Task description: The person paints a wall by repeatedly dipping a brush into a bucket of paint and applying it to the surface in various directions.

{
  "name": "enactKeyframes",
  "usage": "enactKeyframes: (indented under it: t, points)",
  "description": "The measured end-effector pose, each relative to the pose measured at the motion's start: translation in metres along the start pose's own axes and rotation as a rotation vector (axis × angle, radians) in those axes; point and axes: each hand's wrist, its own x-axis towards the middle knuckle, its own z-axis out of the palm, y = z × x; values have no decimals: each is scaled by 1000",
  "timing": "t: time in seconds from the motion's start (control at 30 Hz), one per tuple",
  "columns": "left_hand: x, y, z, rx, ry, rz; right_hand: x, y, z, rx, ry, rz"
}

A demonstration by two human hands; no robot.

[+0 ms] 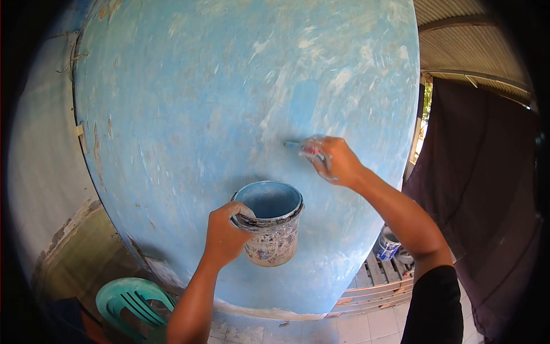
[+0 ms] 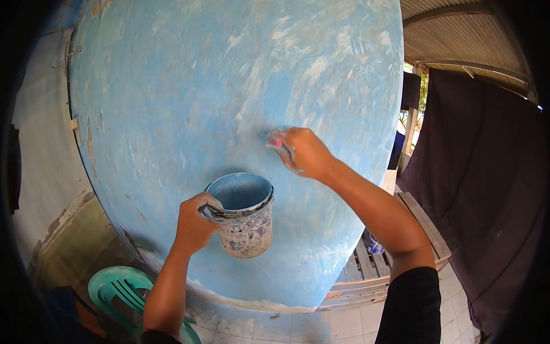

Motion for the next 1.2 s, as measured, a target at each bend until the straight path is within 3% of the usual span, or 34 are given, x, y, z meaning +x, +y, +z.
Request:
enactKeyframes:
  t: [0.13,0.2,0.27,0.33,0.4,0.5,0.53,0.6,0.67,0.77,0.83,0.97,1.03,1.1,1.2]
  points:
    - [8,3,-5,-3,-23,-29,64,24,-49,-190,162,-42]
    - [12,5,-11,-12,-41,-27,92,31,-66,-363,343,-119]
    - [11,6,-14,-17,-68,-21,91,35,-74,-335,418,-42]
    - [14,4,-19,-27,-86,4,70,51,-53,-448,275,2]
    - [14,0,-22,-35,-101,9,33,38,-20,-553,178,-185]
    - [12,-3,-31,-36,-127,-3,-12,3,28,-320,-112,-189]
    - [12,-4,-31,-30,-139,-9,-14,-14,32,-124,-267,-80]
    - [11,-3,-37,-29,-127,-20,-3,-21,38,-1,-335,-20]
    - [10,-2,-38,-13,-117,-28,23,1,26,-3,-295,-7]
    - [6,-7,-44,7,-105,-18,78,24,-6,-208,-35,-19]
    - [4,-7,-46,3,-71,-15,106,40,-22,-464,195,-149]
    - [0,-10,-43,30,-33,7,104,46,-13,-525,195,-165]
    - [-1,-6,-46,119,28,106,75,32,16,-565,13,-245]
    - [-1,-4,-50,130,26,111,44,15,44,-461,-63,-295]
    - [-5,-6,-53,137,24,104,23,-15,59,-69,-294,-220]
